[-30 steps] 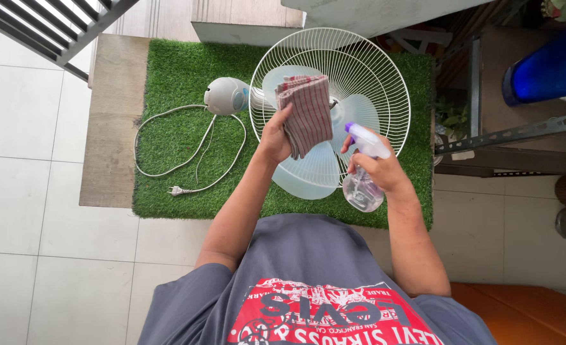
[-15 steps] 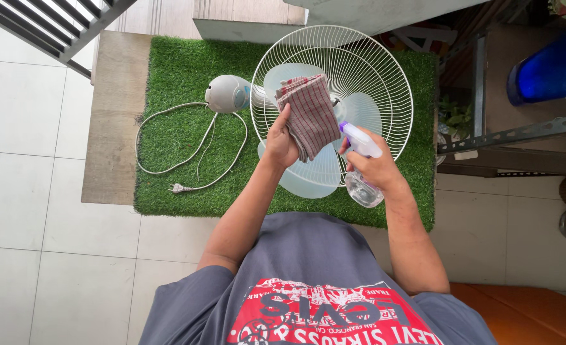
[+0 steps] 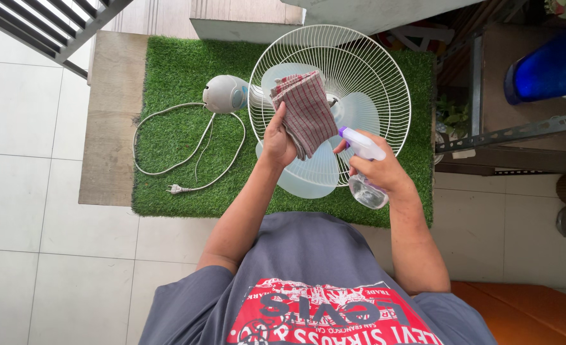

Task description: The person removes the central cap from a white pedestal fan, then uses a spray bottle and a cloth to wipe and clean the fan blades. The person wipes each blade individually while rotating the fan assembly.

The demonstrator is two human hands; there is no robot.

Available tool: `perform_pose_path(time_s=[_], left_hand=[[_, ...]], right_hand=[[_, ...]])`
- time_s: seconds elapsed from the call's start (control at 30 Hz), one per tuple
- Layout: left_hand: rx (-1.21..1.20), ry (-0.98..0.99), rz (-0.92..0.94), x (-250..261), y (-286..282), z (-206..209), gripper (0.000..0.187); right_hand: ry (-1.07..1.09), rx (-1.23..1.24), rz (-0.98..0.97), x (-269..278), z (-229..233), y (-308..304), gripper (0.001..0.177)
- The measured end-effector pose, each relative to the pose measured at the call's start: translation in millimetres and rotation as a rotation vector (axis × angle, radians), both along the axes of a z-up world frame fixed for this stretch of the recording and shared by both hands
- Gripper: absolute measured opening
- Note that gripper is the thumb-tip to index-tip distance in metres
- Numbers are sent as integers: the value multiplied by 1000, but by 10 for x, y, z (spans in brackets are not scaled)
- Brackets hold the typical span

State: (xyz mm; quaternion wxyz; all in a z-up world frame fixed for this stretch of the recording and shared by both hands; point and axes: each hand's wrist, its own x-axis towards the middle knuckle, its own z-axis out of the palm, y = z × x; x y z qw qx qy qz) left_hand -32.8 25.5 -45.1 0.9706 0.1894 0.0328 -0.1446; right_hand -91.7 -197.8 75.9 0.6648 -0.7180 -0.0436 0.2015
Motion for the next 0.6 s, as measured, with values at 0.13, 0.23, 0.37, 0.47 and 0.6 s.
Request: perform_pose_path(time_s=[0.13,0.23,0.37,0.47,0.6], left_hand=[[27,29,17,-1,-16,-32,53],[-10,25,16,9,-12,-62,52],[2,-10,35,6,7,-44,50],[70,106,99,10,63,64,49],[96,161,196,-28,247,256,48]], right_hand=[[3,-2,-47,-8,16,46,22],[-38,-24,-48,-17,-20,24,16],[-135,68,-88,-12,-33,-218,39],[-340,-84,-129,-40,-24,-613,40],[-386,273,-574,3,-301,-1168,33]])
